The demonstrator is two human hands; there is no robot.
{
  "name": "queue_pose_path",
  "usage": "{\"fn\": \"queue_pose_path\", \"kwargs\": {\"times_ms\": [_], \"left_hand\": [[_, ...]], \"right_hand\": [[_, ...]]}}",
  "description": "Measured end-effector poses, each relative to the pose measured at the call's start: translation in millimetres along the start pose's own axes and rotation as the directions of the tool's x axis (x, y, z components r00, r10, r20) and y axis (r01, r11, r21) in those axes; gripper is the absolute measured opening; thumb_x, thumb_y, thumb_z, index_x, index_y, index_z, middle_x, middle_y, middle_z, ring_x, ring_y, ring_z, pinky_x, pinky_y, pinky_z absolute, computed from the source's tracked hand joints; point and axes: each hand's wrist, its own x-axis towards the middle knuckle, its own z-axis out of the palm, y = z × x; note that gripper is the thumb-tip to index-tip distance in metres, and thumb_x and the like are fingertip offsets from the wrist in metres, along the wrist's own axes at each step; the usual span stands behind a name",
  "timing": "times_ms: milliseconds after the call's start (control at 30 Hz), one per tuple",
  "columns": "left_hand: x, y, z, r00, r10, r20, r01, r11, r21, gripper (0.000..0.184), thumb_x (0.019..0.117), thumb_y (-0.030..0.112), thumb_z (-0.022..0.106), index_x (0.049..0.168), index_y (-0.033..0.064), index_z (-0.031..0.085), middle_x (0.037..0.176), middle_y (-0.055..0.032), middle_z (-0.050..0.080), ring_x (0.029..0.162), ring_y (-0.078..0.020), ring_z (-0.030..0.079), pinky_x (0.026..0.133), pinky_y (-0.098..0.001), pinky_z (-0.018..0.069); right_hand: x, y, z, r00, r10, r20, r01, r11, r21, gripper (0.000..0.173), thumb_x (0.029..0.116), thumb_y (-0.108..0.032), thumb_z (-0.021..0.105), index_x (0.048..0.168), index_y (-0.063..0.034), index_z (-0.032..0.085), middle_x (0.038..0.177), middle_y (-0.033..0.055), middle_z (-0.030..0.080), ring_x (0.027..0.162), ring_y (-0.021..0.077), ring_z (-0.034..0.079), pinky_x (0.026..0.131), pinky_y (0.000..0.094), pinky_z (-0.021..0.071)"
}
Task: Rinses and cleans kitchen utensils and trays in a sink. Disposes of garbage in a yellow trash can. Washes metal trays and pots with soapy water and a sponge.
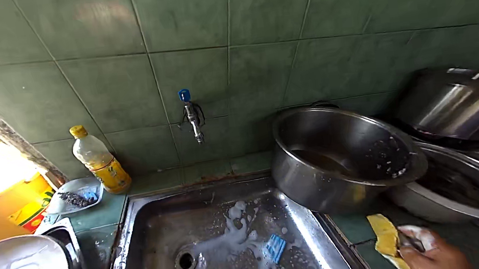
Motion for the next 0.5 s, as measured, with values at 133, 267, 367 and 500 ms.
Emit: {"fn": "queue_pose_path", "kwargs": {"times_ms": [133, 267, 367, 500], "left_hand": [[34, 17, 74, 0.969, -0.017, 0.246, 0.050, 0.990, -0.129, 0.024, 0.0967, 0.019, 0.068, 0.106, -0.0021, 0.074, 0.097, -0.0182, 0.074, 0.082, -0.0274, 0.073, 0.077, -0.0488, 0.0612], [83, 68, 143, 0.927, 0.087, 0.365, 0.056, 0.930, -0.364, 0.032, 0.0947, 0.023, 0.071, 0.115, -0.0013, 0.071, 0.098, -0.0135, 0.074, 0.078, -0.0198, 0.071, 0.073, -0.0388, 0.0611], [118, 124, 173, 0.868, 0.126, 0.480, 0.162, 0.842, -0.515, 0.041, 0.0966, 0.026, 0.069, 0.126, -0.0027, 0.065, 0.108, -0.0135, 0.072, 0.081, -0.0182, 0.070, 0.077, -0.0365, 0.0594], [142, 168, 202, 0.830, 0.084, 0.551, 0.387, 0.625, -0.678, 0.049, 0.0969, 0.029, 0.069, 0.133, -0.0021, 0.057, 0.119, -0.0125, 0.068, 0.083, -0.0158, 0.069, 0.075, -0.0340, 0.0593]], "right_hand": [[28, 7, -3, 0.997, 0.081, -0.020, -0.073, 0.965, 0.250, 0.042, 0.1044, -0.021, 0.051, 0.129, 0.0124, 0.057, 0.125, 0.0252, 0.064, 0.113, 0.0225, 0.064, 0.098, 0.0402, 0.0532], [121, -44, -20, 0.921, 0.370, -0.121, -0.257, 0.811, 0.526, 0.048, 0.1062, -0.045, 0.050, 0.135, -0.0063, 0.052, 0.107, 0.0091, 0.060, 0.083, 0.0167, 0.064, 0.067, 0.0383, 0.0553], [185, -53, -29, 0.893, 0.438, -0.100, -0.377, 0.853, 0.361, 0.044, 0.0967, -0.019, 0.070, 0.132, 0.0024, 0.055, 0.111, 0.0231, 0.062, 0.088, 0.0299, 0.063, 0.074, 0.0511, 0.0541], [196, -55, -34, 0.912, 0.399, -0.092, -0.390, 0.915, 0.100, 0.038, 0.0879, 0.006, 0.066, 0.124, 0.0075, 0.055, 0.095, 0.0209, 0.056, 0.070, 0.0242, 0.049, 0.062, 0.0448, 0.0449]]}}
